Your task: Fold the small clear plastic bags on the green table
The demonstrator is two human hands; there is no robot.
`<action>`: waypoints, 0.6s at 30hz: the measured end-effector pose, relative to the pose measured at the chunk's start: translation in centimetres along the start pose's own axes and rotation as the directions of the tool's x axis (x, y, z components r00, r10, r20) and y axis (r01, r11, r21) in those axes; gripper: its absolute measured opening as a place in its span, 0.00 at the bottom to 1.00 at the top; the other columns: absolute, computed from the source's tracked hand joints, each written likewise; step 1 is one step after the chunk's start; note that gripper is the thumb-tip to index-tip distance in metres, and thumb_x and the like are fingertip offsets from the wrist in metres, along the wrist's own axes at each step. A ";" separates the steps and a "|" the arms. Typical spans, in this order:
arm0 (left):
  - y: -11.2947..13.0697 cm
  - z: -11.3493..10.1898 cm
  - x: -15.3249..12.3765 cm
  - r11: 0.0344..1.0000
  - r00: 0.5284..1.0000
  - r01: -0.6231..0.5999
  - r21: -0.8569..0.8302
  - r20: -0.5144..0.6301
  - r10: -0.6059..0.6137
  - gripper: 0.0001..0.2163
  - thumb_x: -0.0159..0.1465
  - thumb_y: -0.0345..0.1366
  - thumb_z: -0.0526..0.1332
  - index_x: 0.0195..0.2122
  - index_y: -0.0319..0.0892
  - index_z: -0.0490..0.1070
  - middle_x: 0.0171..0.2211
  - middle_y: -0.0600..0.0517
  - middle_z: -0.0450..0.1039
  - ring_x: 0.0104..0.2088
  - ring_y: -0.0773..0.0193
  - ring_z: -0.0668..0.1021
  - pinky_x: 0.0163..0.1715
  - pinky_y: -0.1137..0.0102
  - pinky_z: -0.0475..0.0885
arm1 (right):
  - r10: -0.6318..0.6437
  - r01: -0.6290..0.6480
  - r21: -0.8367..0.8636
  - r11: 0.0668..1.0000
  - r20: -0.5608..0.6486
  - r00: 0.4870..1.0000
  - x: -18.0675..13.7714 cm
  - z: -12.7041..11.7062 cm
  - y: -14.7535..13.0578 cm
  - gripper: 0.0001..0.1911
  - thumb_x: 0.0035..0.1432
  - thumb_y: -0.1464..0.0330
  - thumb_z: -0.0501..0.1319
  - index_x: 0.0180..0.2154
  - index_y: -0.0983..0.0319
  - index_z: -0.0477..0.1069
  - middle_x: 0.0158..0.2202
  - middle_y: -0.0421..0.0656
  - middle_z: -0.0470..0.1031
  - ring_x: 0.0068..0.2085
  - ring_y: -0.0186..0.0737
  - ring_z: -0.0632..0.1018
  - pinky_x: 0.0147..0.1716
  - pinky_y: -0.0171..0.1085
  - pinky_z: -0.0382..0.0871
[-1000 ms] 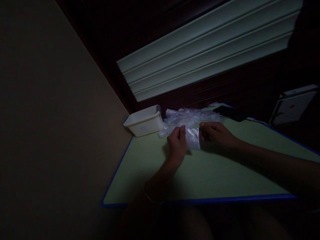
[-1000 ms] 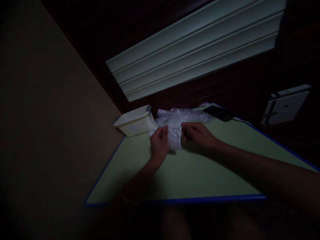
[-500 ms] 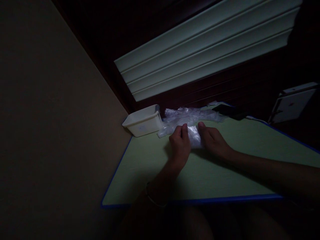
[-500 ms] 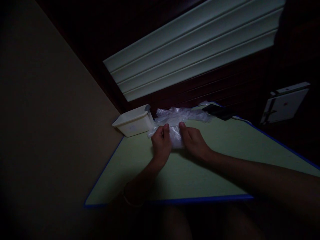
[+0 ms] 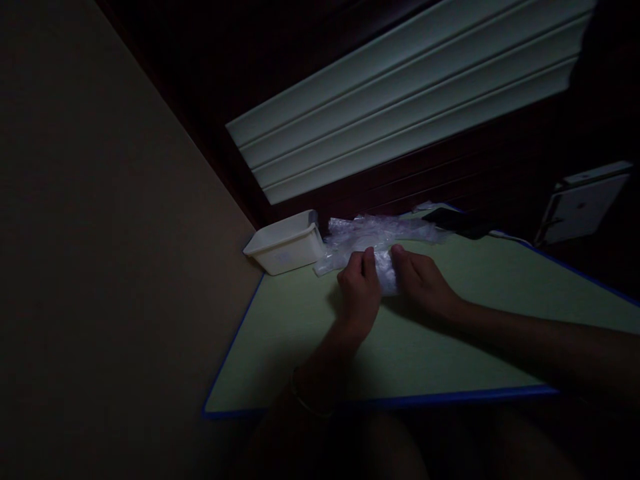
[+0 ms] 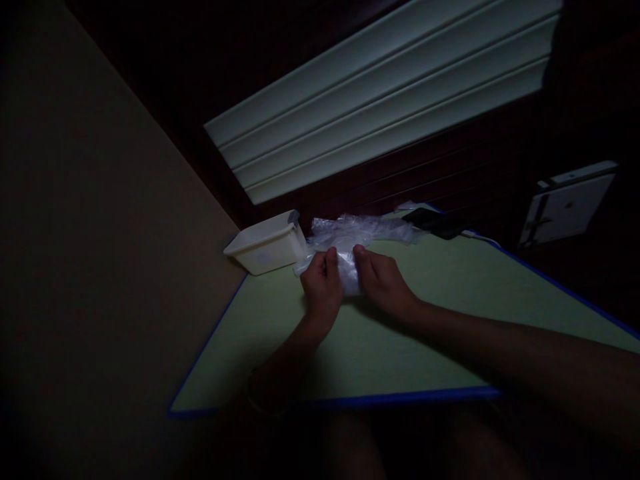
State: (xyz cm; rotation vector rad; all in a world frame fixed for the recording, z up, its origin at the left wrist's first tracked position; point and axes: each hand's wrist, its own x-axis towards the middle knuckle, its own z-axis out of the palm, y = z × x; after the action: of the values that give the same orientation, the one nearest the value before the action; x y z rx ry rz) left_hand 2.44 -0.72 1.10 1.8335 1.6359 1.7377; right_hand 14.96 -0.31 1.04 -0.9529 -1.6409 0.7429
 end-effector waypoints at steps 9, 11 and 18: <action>0.0 0.1 -0.1 0.997 0.999 0.039 -0.061 -0.020 -0.040 0.17 0.68 0.46 0.51 0.27 0.42 0.67 0.22 0.54 0.64 0.24 0.68 0.65 0.28 0.71 0.61 | -0.064 0.062 -0.104 0.993 -0.017 0.998 0.3 0.0 0.2 0.25 0.67 0.51 0.43 0.25 0.59 0.60 0.22 0.41 0.66 0.25 0.37 0.66 0.27 0.37 0.57; 0.0 0.2 -0.1 0.996 0.998 0.057 -0.063 -0.024 -0.058 0.18 0.68 0.47 0.51 0.26 0.41 0.66 0.22 0.55 0.64 0.24 0.68 0.65 0.27 0.71 0.61 | -0.072 0.070 -0.123 0.990 -0.015 0.997 0.4 -0.1 0.3 0.24 0.67 0.53 0.44 0.25 0.59 0.60 0.22 0.41 0.66 0.25 0.37 0.66 0.27 0.37 0.57; -0.5 0.4 0.1 0.989 0.994 0.111 -0.094 0.021 -0.109 0.19 0.68 0.49 0.50 0.25 0.41 0.64 0.21 0.55 0.63 0.23 0.68 0.64 0.26 0.71 0.60 | -0.061 0.063 -0.167 0.984 0.017 0.998 0.7 -0.2 0.5 0.25 0.67 0.53 0.43 0.24 0.59 0.59 0.22 0.41 0.65 0.24 0.37 0.66 0.26 0.37 0.56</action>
State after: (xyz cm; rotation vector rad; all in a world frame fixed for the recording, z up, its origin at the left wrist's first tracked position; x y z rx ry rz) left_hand 2.42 -0.23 0.66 1.6779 1.5866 1.7188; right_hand 15.15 0.59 0.99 -1.0127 -1.7565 0.5757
